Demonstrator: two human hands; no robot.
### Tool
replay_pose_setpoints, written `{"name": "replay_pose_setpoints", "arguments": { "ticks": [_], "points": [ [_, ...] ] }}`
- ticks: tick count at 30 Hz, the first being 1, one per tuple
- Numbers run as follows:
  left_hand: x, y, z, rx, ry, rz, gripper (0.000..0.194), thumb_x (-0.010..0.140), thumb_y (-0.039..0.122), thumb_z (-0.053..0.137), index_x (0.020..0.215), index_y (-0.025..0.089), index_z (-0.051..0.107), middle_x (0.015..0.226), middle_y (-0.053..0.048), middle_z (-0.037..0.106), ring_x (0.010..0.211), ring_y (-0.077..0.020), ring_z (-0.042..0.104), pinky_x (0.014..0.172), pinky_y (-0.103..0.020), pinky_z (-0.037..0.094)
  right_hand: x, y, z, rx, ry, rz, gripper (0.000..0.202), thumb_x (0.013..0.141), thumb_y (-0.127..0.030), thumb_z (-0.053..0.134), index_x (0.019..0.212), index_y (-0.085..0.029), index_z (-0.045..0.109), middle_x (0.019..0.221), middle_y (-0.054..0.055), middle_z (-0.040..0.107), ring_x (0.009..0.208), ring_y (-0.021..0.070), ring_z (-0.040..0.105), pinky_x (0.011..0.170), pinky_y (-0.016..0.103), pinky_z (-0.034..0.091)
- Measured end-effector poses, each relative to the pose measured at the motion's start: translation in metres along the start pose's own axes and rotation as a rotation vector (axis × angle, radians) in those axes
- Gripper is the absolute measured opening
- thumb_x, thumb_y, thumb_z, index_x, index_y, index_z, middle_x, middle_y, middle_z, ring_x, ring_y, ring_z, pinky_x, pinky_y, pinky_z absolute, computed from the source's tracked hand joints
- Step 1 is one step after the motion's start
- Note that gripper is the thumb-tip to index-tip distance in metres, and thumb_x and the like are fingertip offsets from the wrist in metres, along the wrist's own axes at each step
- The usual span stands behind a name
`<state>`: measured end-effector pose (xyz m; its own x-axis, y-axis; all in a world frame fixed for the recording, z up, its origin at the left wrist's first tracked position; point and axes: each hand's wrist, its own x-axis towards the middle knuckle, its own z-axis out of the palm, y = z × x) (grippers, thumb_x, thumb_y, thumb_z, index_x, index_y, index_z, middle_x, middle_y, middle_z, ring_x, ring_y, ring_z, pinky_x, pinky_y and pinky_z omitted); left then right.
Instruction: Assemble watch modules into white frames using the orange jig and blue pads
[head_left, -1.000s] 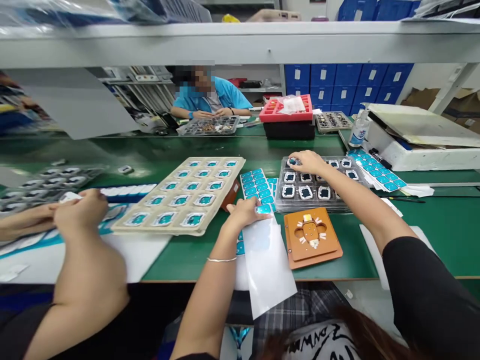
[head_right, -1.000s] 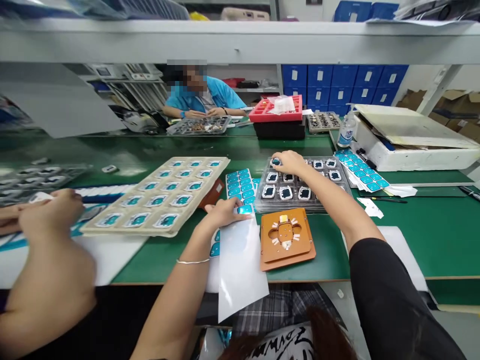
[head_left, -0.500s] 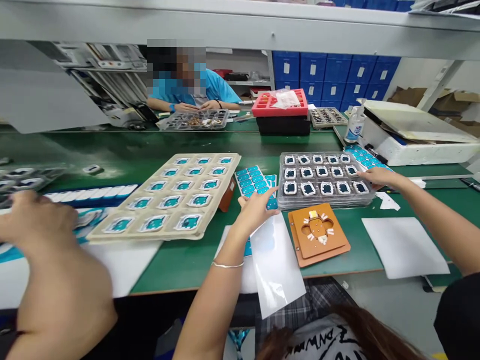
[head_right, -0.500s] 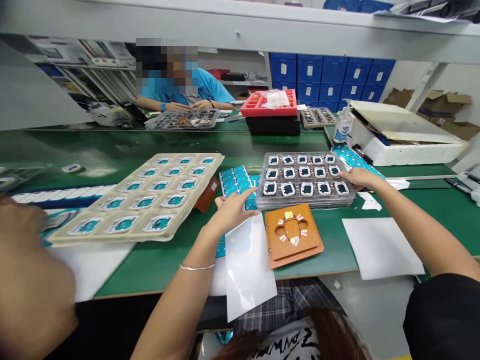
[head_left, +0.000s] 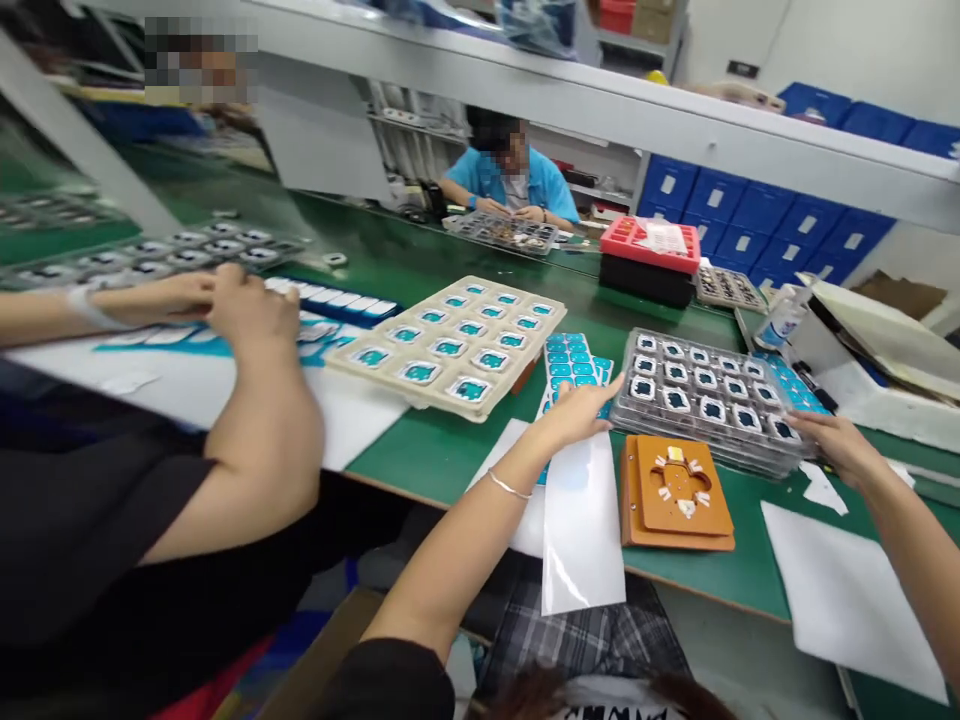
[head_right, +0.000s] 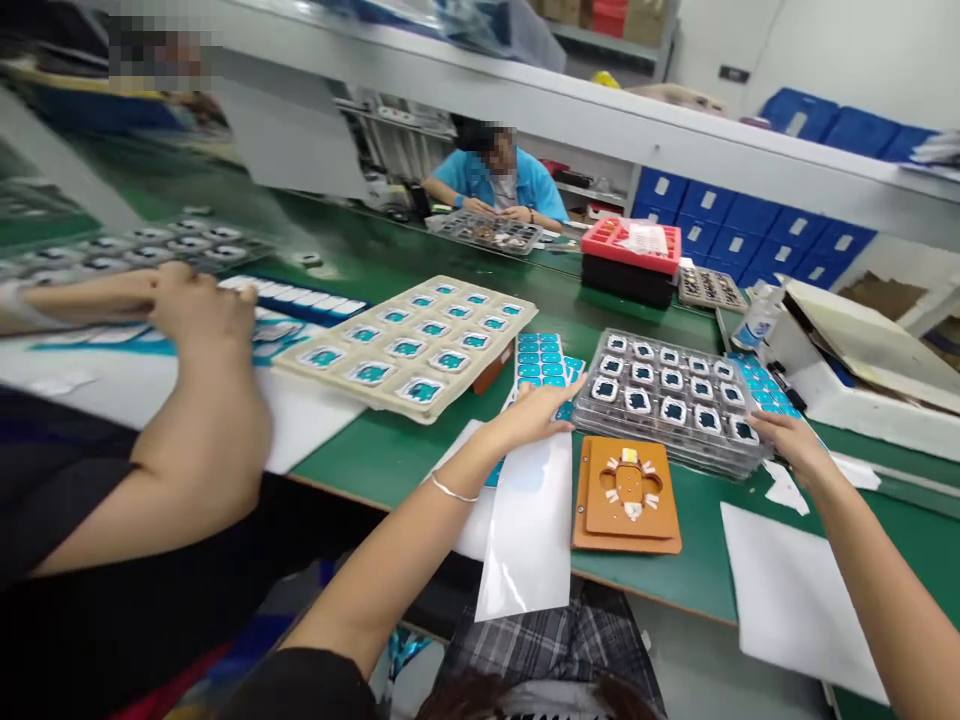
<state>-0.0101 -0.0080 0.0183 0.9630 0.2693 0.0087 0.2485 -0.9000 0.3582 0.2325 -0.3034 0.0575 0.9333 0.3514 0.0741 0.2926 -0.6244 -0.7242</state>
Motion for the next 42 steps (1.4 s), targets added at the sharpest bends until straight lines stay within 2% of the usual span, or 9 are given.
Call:
{"name": "replay_pose_setpoints", "arguments": {
  "ticks": [5,9,13,16,20,26,31,36,42],
  "points": [
    [0.000,0.001,-0.001,-0.068,0.025,0.024,0.086,0.086,0.019,0.065,0.155,0.030,0.015,0.126,-0.010,0.066,0.119,-0.0286,0.059,0.101,-0.040,0.038,-0.002,-0.012,-0.005,0.246,-0.074,0.104,0.015,0.053,-0.027,0.070,0.067,-0.032,0.069,0.091,0.015,0.071,0.068,0.0285,0.071,0.062,0.040,0.059],
    [-0.007,0.002,-0.006,-0.111,0.031,0.038,0.089,0.084,0.017,0.066,0.154,0.039,0.015,0.118,-0.004,0.069,0.110,-0.0263,0.064,0.092,-0.033,0.044,-0.009,-0.036,-0.010,0.485,-0.028,0.094,0.028,0.052,-0.017,0.067,0.074,-0.033,0.068,0.099,0.011,0.067,0.069,0.0240,0.072,0.063,0.031,0.061],
    [-0.010,-0.011,-0.014,-0.151,0.043,-0.105,0.098,0.083,0.030,0.071,0.156,0.028,0.006,0.114,-0.008,0.069,0.106,-0.0282,0.066,0.082,-0.030,0.049,-0.009,-0.077,-0.019,0.650,0.069,0.056,0.026,0.064,-0.008,0.062,0.079,-0.028,0.070,0.099,0.011,0.067,0.061,0.0169,0.071,0.049,0.017,0.057],
    [-0.006,-0.025,-0.015,-0.159,0.024,-0.248,0.081,0.081,0.039,0.073,0.148,0.020,0.032,0.123,-0.014,0.063,0.114,-0.0308,0.061,0.088,-0.036,0.051,0.001,-0.111,-0.010,0.743,0.046,0.029,0.024,0.077,-0.004,0.056,0.084,-0.022,0.071,0.092,0.009,0.067,0.061,0.0132,0.071,0.046,0.011,0.054],
    [0.000,-0.035,-0.013,-0.170,-0.034,-0.325,0.037,0.093,0.037,0.061,0.124,0.017,0.057,0.125,-0.010,0.059,0.109,-0.0235,0.061,0.091,-0.043,0.054,0.030,-0.158,0.042,0.853,-0.085,-0.015,0.019,0.089,-0.008,0.052,0.086,-0.019,0.067,0.083,0.002,0.066,0.053,0.0073,0.065,0.040,0.008,0.049],
    [0.002,-0.038,-0.011,-0.196,-0.028,-0.345,0.034,0.094,0.036,0.060,0.123,0.018,0.057,0.125,-0.009,0.059,0.108,-0.0223,0.061,0.090,-0.042,0.054,0.071,-0.230,0.173,0.843,-0.384,-0.109,0.008,0.091,-0.024,0.063,0.094,-0.017,0.066,0.080,0.000,0.068,0.051,0.0062,0.059,0.040,0.013,0.049],
    [0.003,-0.039,-0.012,-0.191,-0.037,-0.380,0.035,0.094,0.036,0.060,0.123,0.017,0.057,0.124,-0.009,0.059,0.107,-0.0223,0.061,0.090,-0.043,0.054,0.079,-0.275,0.257,0.655,-0.568,-0.217,0.031,0.095,-0.035,0.059,0.119,-0.015,0.059,0.114,0.008,0.064,0.094,0.0188,0.065,0.079,0.037,0.058],
    [0.000,-0.036,-0.014,-0.181,-0.055,-0.406,0.033,0.094,0.035,0.060,0.122,0.019,0.057,0.124,-0.009,0.059,0.107,-0.0216,0.061,0.090,-0.041,0.054,0.080,-0.295,0.299,0.427,-0.610,-0.365,0.035,0.095,-0.035,0.060,0.124,-0.016,0.057,0.124,0.010,0.060,0.105,0.0225,0.062,0.087,0.044,0.055],
    [-0.007,-0.035,-0.015,-0.203,-0.005,-0.393,0.032,0.094,0.038,0.059,0.119,0.018,0.060,0.123,-0.007,0.060,0.109,-0.0247,0.061,0.090,-0.041,0.054,0.091,-0.290,0.314,0.144,-0.464,-0.588,0.033,0.095,-0.036,0.059,0.122,-0.017,0.059,0.125,0.008,0.060,0.106,0.0238,0.062,0.088,0.043,0.055]
  ]
}}
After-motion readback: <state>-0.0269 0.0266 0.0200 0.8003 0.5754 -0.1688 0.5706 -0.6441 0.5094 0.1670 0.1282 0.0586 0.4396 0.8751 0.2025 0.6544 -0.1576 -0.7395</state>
